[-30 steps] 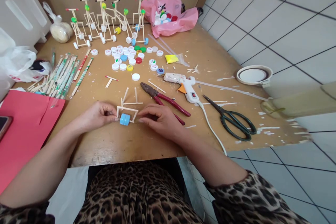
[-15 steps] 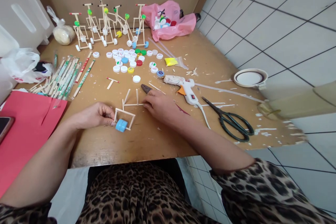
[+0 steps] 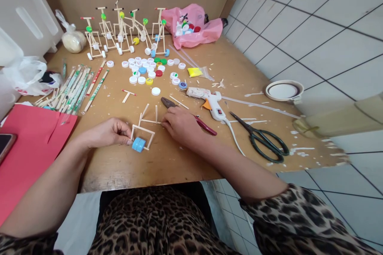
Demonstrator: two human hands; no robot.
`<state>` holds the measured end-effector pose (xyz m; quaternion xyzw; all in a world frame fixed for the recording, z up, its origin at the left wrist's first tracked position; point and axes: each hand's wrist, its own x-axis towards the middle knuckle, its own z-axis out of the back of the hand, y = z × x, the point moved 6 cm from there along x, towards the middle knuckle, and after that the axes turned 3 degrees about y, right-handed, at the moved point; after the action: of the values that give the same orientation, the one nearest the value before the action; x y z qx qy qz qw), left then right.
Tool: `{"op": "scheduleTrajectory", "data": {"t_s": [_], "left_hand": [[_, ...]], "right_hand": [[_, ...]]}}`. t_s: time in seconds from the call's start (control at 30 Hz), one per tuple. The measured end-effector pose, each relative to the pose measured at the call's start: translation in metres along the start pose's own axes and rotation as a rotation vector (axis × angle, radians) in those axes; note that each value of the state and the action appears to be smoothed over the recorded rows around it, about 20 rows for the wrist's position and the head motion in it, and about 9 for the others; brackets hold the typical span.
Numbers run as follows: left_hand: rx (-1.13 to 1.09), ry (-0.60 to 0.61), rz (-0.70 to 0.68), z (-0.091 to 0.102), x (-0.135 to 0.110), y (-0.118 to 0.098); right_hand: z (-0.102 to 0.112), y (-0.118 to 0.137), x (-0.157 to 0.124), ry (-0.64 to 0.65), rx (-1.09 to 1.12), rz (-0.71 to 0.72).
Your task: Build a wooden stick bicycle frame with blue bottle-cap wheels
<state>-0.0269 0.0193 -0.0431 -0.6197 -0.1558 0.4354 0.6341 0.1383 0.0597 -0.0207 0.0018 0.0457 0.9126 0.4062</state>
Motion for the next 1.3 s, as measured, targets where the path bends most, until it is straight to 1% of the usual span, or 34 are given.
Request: {"op": "scheduleTrajectory", "data": {"t_s": [0.2,0.4,0.5,0.63,0.73,0.87,0.93,1.0,1.1,1.2,1.3], "left_hand": [[0.008,-0.018,0.012,0.001,0.000,0.001],[-0.005,-0.084,-0.005,0.003,0.002,0.000],[0.005,-0.167,-0.036,0.007,0.004,0.000],[0.053,-0.316,-0.081,0.013,0.005,-0.001],[0.098,-0.417,-0.137,0.016,0.006,-0.002],[0.135,-0.497,-0.196,0.016,0.009,-0.003],[0.149,-0.524,-0.220,0.017,0.011,-0.002],[0.157,-0.547,-0.236,0.018,0.012,-0.002],[0.155,-0.571,-0.251,0.018,0.012,-0.002],[0.160,-0.580,-0.272,0.018,0.012,-0.003],[0.187,-0.581,-0.302,0.016,0.012,-0.004]], "right_hand": [[-0.002,-0.003,0.010,-0.043,0.002,0.010],[0.007,-0.010,0.035,0.025,-0.052,-0.086],[0.011,-0.011,0.046,0.025,-0.078,-0.108],[0.009,-0.010,0.055,0.025,-0.114,-0.097],[0.008,-0.010,0.059,0.017,-0.132,-0.100],[0.011,-0.008,0.056,-0.002,-0.117,-0.090],[0.016,-0.007,0.050,-0.022,-0.079,-0.084],[0.021,-0.008,0.040,-0.044,0.005,-0.068],[0.026,-0.009,0.023,-0.072,0.250,-0.013],[0.023,-0.006,0.012,-0.073,0.485,0.036],[0.015,0.000,0.010,-0.053,0.562,0.040]]}}
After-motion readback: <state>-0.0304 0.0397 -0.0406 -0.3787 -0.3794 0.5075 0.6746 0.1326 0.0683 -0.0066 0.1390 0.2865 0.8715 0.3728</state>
